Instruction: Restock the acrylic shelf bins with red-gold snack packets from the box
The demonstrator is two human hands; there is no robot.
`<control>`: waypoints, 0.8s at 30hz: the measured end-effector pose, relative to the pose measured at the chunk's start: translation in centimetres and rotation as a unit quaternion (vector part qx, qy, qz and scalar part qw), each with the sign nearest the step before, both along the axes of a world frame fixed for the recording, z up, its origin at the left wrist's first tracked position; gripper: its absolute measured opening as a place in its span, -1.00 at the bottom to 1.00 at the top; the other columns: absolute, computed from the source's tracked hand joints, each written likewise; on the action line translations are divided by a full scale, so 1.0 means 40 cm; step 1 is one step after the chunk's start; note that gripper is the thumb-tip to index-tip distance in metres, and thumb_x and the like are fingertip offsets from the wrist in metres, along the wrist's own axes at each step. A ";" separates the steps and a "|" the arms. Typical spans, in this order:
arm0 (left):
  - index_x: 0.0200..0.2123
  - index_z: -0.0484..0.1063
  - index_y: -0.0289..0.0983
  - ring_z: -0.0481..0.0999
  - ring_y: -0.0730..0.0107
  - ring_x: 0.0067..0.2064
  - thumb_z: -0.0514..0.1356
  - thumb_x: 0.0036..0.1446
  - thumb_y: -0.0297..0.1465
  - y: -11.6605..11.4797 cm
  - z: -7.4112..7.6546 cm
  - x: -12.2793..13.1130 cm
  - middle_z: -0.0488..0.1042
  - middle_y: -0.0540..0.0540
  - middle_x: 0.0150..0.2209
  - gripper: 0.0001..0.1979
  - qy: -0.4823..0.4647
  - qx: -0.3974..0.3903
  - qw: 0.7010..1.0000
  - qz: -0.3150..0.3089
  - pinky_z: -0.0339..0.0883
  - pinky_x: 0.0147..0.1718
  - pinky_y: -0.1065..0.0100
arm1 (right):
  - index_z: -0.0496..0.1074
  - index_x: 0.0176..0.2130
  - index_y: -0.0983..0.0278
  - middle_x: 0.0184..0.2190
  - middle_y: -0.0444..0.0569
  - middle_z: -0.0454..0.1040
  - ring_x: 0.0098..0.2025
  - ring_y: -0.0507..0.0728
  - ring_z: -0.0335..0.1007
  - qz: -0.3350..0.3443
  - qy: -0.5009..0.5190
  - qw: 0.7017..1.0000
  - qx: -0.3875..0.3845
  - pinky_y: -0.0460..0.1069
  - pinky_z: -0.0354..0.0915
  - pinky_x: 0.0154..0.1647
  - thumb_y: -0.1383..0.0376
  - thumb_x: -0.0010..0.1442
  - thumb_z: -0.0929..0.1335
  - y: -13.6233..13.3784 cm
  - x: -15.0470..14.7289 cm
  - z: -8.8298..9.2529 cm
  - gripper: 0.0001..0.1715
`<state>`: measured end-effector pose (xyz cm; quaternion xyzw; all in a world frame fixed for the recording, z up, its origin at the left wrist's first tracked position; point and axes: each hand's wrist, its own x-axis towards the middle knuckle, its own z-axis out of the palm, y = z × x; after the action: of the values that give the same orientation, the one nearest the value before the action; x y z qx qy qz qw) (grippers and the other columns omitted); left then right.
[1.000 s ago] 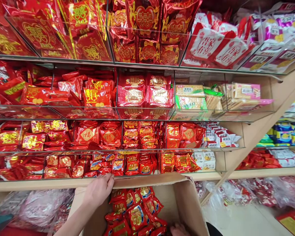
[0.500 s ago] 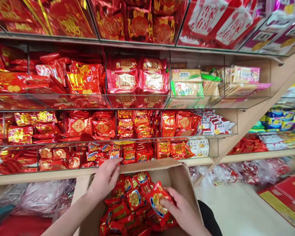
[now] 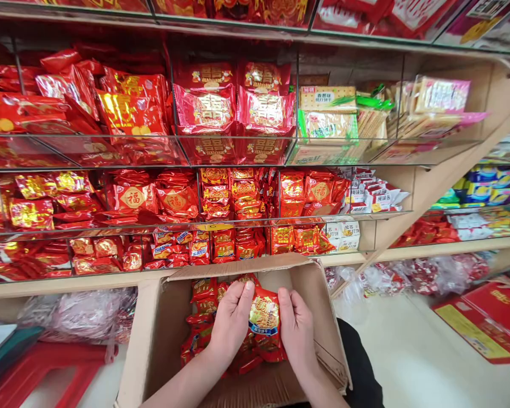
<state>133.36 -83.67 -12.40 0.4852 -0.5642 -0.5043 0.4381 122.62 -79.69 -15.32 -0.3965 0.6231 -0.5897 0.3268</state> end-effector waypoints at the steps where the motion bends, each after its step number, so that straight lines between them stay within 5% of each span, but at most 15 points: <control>1: -0.61 0.27 -0.29 0.26 0.50 -0.50 0.08 -0.04 -0.11 0.004 -0.006 0.001 0.27 0.03 -0.60 -0.65 0.000 0.001 1.000 0.007 0.16 -0.52 0.49 | 0.15 -0.57 0.27 -0.65 -0.18 0.20 -0.56 -0.02 0.11 -0.002 -0.001 1.000 0.004 -0.14 0.10 -0.58 0.05 0.12 0.16 0.001 0.001 -0.003 -0.60; 4: -0.60 0.29 -0.29 0.26 0.50 -0.51 0.06 -0.03 -0.11 0.011 -0.024 0.006 0.26 0.04 -0.61 -0.64 -0.002 0.004 1.000 0.027 0.14 -0.54 0.49 | 0.15 -0.58 0.26 -0.65 -0.19 0.20 -0.57 -0.02 0.12 0.024 -0.043 0.999 0.004 -0.14 0.11 -0.58 0.05 0.12 0.17 0.006 0.002 -0.006 -0.60; 7: -0.60 0.27 -0.29 0.23 0.52 -0.54 0.04 -0.02 -0.10 0.012 -0.039 0.019 0.27 0.04 -0.61 -0.63 -0.013 0.014 0.999 0.037 0.12 -0.57 0.50 | 0.27 -0.40 0.26 -0.51 -0.14 0.35 -0.46 0.03 0.27 0.151 -0.113 0.982 -0.004 -0.11 0.23 -0.45 0.09 0.06 0.26 0.019 0.002 -0.006 -0.73; 11: -0.62 0.22 -0.28 0.21 0.54 -0.56 0.00 0.03 -0.12 0.009 -0.045 0.052 0.23 0.06 -0.63 -0.63 -0.071 -0.019 0.997 0.005 0.11 -0.58 0.52 | 0.28 -0.14 0.26 -0.23 -0.04 0.43 -0.22 0.10 0.35 0.285 -0.084 0.955 0.005 -0.03 0.25 -0.17 0.18 0.03 0.31 0.034 -0.004 0.013 -0.63; 15: -0.50 0.32 -0.27 0.33 0.49 -0.45 -0.10 0.12 -0.21 -0.028 -0.005 0.118 0.35 0.02 -0.52 -0.66 -0.183 -0.138 0.972 -0.050 0.21 -0.43 0.48 | 0.32 -0.23 0.25 -0.32 -0.07 0.45 -0.30 0.08 0.37 0.247 0.082 0.966 0.011 -0.06 0.26 -0.25 0.22 0.03 0.31 0.020 -0.039 0.062 -0.75; 19: -0.39 0.36 -0.25 0.36 0.41 -0.35 -0.12 0.13 -0.24 -0.137 0.055 0.214 0.38 -0.05 -0.44 -0.68 -0.361 -0.270 0.893 -0.020 0.21 -0.30 0.41 | 0.31 -0.22 0.22 -0.29 -0.07 0.43 -0.26 0.09 0.33 0.141 0.268 0.951 -0.062 -0.04 0.23 -0.22 0.25 0.04 0.28 -0.061 -0.097 0.105 -0.77; 21: -0.45 0.34 -0.25 0.36 0.37 -0.31 -0.16 0.13 -0.22 -0.200 0.067 0.256 0.39 -0.07 -0.42 -0.64 -0.455 -0.265 0.850 -0.015 0.19 -0.28 0.40 | 0.32 -0.20 0.23 -0.23 -0.04 0.40 -0.16 0.12 0.28 0.128 0.350 0.924 -0.084 0.01 0.18 -0.12 0.30 0.04 0.28 -0.129 -0.116 0.110 -0.75; 24: -0.47 0.34 -0.24 0.40 0.37 -0.32 -0.20 0.13 -0.19 -0.267 0.049 0.293 0.43 -0.07 -0.40 -0.60 -0.555 -0.166 0.814 -0.023 0.19 -0.33 0.41 | 0.34 -0.19 0.24 -0.25 -0.02 0.41 -0.16 0.15 0.28 0.154 0.397 0.905 0.001 0.03 0.17 -0.13 0.33 0.00 0.29 -0.247 -0.118 0.090 -0.71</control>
<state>145.09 -94.35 -10.44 0.5893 -0.7979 -0.0575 0.1126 117.90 -89.58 -11.74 -0.6885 0.6331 -0.3252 0.1396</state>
